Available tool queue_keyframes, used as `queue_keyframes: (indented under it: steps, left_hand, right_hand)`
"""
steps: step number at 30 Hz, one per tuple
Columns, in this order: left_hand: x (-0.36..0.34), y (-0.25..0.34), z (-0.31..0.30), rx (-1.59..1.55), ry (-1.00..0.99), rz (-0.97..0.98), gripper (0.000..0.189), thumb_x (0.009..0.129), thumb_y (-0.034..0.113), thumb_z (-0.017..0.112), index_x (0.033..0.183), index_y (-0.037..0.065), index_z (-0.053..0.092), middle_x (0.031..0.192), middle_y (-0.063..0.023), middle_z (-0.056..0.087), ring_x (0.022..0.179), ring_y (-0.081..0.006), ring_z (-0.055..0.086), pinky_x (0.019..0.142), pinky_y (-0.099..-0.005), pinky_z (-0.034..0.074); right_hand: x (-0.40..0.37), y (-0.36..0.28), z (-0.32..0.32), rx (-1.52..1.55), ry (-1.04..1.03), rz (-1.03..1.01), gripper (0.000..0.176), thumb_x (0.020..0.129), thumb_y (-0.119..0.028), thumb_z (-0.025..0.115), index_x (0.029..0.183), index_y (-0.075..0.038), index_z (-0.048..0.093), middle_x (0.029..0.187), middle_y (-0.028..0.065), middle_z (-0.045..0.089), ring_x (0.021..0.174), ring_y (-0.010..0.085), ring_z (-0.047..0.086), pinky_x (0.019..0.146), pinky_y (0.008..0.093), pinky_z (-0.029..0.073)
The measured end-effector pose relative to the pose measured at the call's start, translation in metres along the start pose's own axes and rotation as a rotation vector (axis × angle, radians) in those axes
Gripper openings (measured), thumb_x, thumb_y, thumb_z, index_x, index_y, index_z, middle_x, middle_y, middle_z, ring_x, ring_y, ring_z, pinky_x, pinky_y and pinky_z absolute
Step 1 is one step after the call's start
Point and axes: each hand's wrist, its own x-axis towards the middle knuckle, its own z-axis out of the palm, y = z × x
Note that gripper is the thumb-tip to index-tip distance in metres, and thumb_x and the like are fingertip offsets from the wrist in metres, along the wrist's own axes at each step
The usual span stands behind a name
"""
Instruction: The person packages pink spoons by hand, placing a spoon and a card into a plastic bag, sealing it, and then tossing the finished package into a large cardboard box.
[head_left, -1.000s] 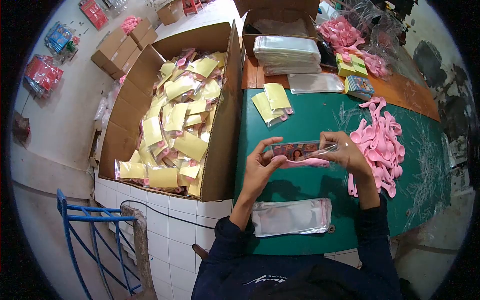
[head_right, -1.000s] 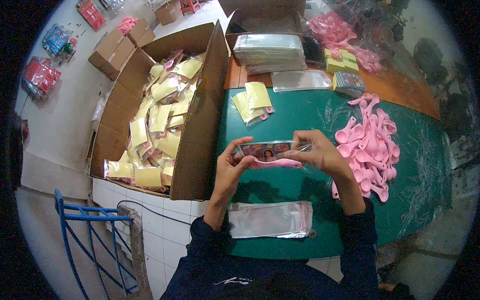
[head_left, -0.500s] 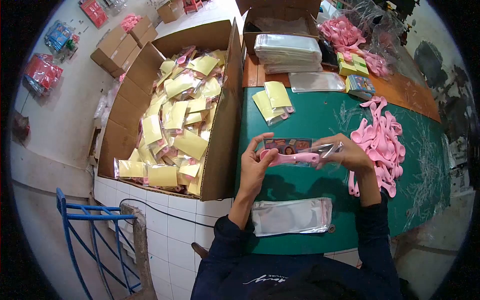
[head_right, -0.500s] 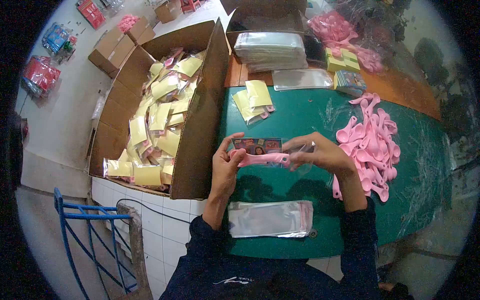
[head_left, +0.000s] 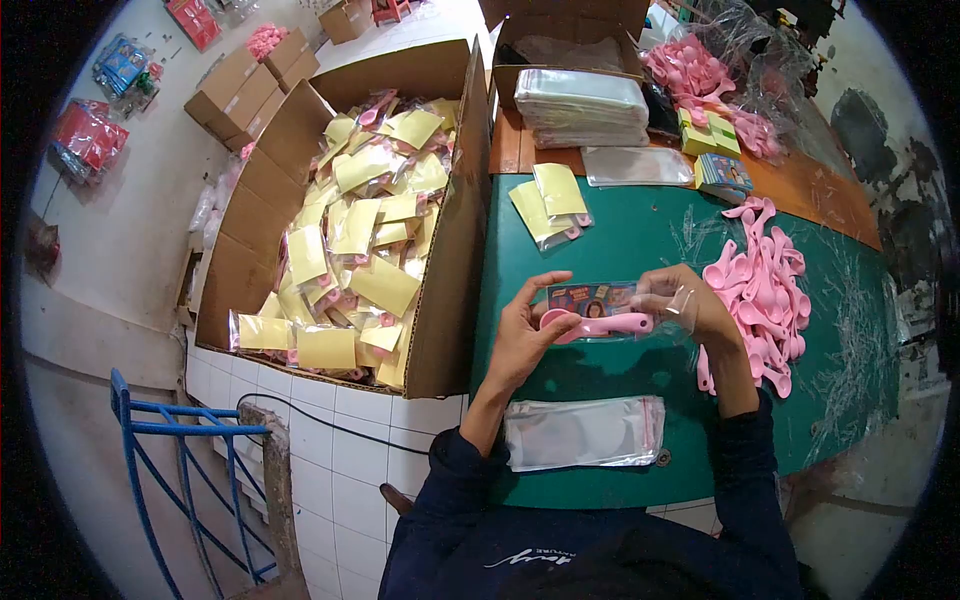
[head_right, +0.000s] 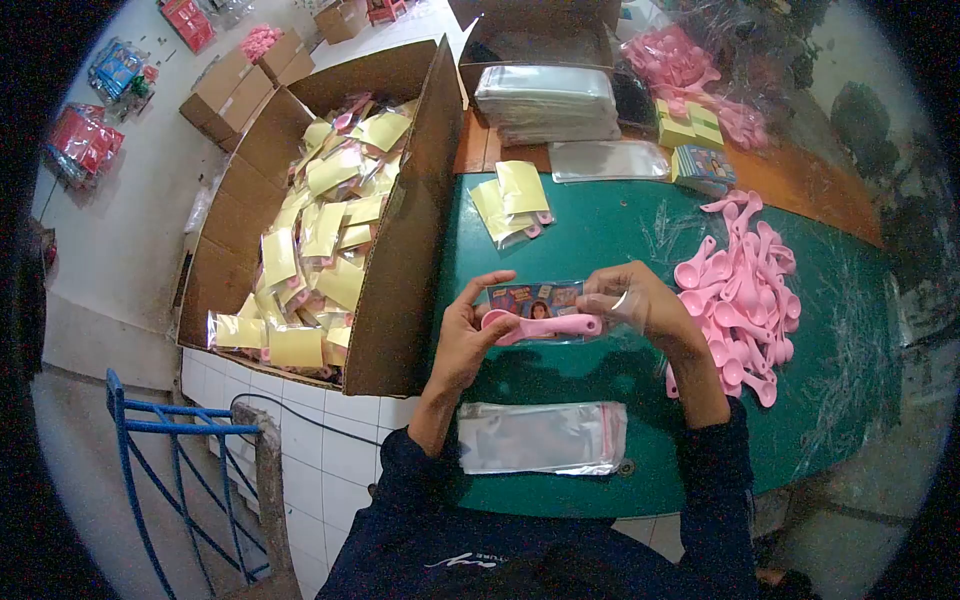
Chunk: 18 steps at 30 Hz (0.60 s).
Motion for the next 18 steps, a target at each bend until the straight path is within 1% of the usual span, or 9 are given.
queue_keyframes:
  steps: [3, 5, 8, 9, 10, 11, 12, 14, 18]
  left_hand:
    - [0.000, -0.005, 0.002, 0.042, 0.047, 0.042, 0.053, 0.082, 0.006, 0.065, 0.127, 0.004, 0.038, 0.093, -0.0119, 0.064, 0.080, -0.0110, 0.061, 0.069, -0.0208, 0.049]
    - [0.001, -0.012, 0.005, 0.125, 0.181, 0.142, 0.054, 0.083, 0.007, 0.064, 0.128, 0.004, 0.036, 0.095, -0.0140, 0.063, 0.082, -0.0132, 0.062, 0.069, -0.0212, 0.050]
    - [-0.005, -0.010, 0.007, 0.465, 0.269, 0.112, 0.054, 0.089, 0.016, 0.056, 0.133, 0.007, 0.025, 0.099, -0.0165, 0.062, 0.087, -0.0185, 0.064, 0.071, -0.0246, 0.052]
    - [-0.009, -0.012, 0.008, 0.270, 0.185, -0.004, 0.055, 0.091, 0.019, 0.053, 0.135, 0.008, 0.021, 0.100, -0.0173, 0.061, 0.088, -0.0200, 0.063, 0.071, -0.0261, 0.052]
    - [-0.014, -0.015, 0.011, 0.074, 0.101, -0.119, 0.056, 0.093, 0.023, 0.050, 0.136, 0.008, 0.017, 0.101, -0.0181, 0.061, 0.089, -0.0215, 0.063, 0.071, -0.0277, 0.053]
    - [-0.018, -0.017, 0.012, -0.122, 0.018, -0.236, 0.058, 0.094, 0.026, 0.046, 0.138, 0.009, 0.012, 0.101, -0.0189, 0.061, 0.091, -0.0230, 0.063, 0.072, -0.0292, 0.053]
    - [-0.021, -0.014, 0.012, -0.143, -0.054, -0.347, 0.060, 0.097, 0.027, 0.037, 0.139, 0.011, -0.001, 0.105, -0.0215, 0.059, 0.094, -0.0258, 0.063, 0.074, -0.0326, 0.053]
    - [-0.026, -0.015, 0.010, -0.125, -0.087, -0.393, 0.060, 0.097, 0.024, 0.036, 0.140, 0.012, -0.005, 0.108, -0.0229, 0.058, 0.095, -0.0269, 0.062, 0.075, -0.0331, 0.053]
    - [-0.035, -0.015, 0.000, -0.064, -0.120, -0.405, 0.061, 0.097, 0.014, 0.033, 0.141, 0.014, -0.010, 0.111, -0.0231, 0.057, 0.097, -0.0276, 0.061, 0.077, -0.0336, 0.053]
  right_hand:
    - [0.003, 0.007, -0.005, -0.047, 0.015, -0.117, 0.016, 0.078, -0.015, 0.067, 0.075, -0.001, 0.063, 0.066, 0.0014, 0.059, 0.059, 0.0072, 0.053, 0.054, 0.0217, 0.043]
    - [0.002, 0.006, -0.004, -0.284, 0.194, -0.218, 0.016, 0.077, -0.015, 0.067, 0.078, 0.000, 0.064, 0.067, 0.0031, 0.061, 0.060, 0.0080, 0.055, 0.057, 0.0227, 0.045]
    - [-0.003, -0.008, 0.016, -0.394, 0.392, -0.349, 0.018, 0.077, -0.016, 0.067, 0.085, 0.000, 0.064, 0.071, 0.0066, 0.064, 0.063, 0.0113, 0.059, 0.062, 0.0252, 0.048]
    - [-0.005, -0.012, 0.023, -0.389, 0.446, -0.389, 0.020, 0.078, -0.016, 0.067, 0.088, 0.000, 0.064, 0.072, 0.0079, 0.065, 0.064, 0.0127, 0.061, 0.063, 0.0261, 0.048]
    - [-0.007, -0.009, 0.023, -0.475, 0.336, -0.417, 0.029, 0.078, -0.018, 0.066, 0.101, -0.001, 0.061, 0.085, 0.0124, 0.065, 0.074, 0.0202, 0.063, 0.070, 0.0297, 0.049]
    - [-0.010, -0.009, 0.025, -0.561, 0.238, -0.431, 0.034, 0.077, -0.017, 0.067, 0.106, -0.003, 0.059, 0.092, 0.0125, 0.063, 0.078, 0.0206, 0.063, 0.072, 0.0299, 0.049]
    - [-0.013, -0.010, 0.027, -0.644, 0.138, -0.443, 0.039, 0.076, -0.017, 0.068, 0.111, -0.004, 0.057, 0.100, 0.0126, 0.062, 0.082, 0.0210, 0.062, 0.075, 0.0301, 0.049]
    - [-0.016, -0.004, 0.029, -0.797, 0.011, -0.455, 0.047, 0.074, -0.018, 0.069, 0.116, -0.006, 0.054, 0.112, 0.0132, 0.055, 0.094, 0.0262, 0.058, 0.080, 0.0337, 0.047]
    - [-0.012, 0.009, 0.035, -0.817, -0.013, -0.458, 0.035, 0.075, -0.015, 0.067, 0.107, -0.005, 0.057, 0.104, 0.0136, 0.055, 0.095, 0.0294, 0.055, 0.081, 0.0358, 0.045]
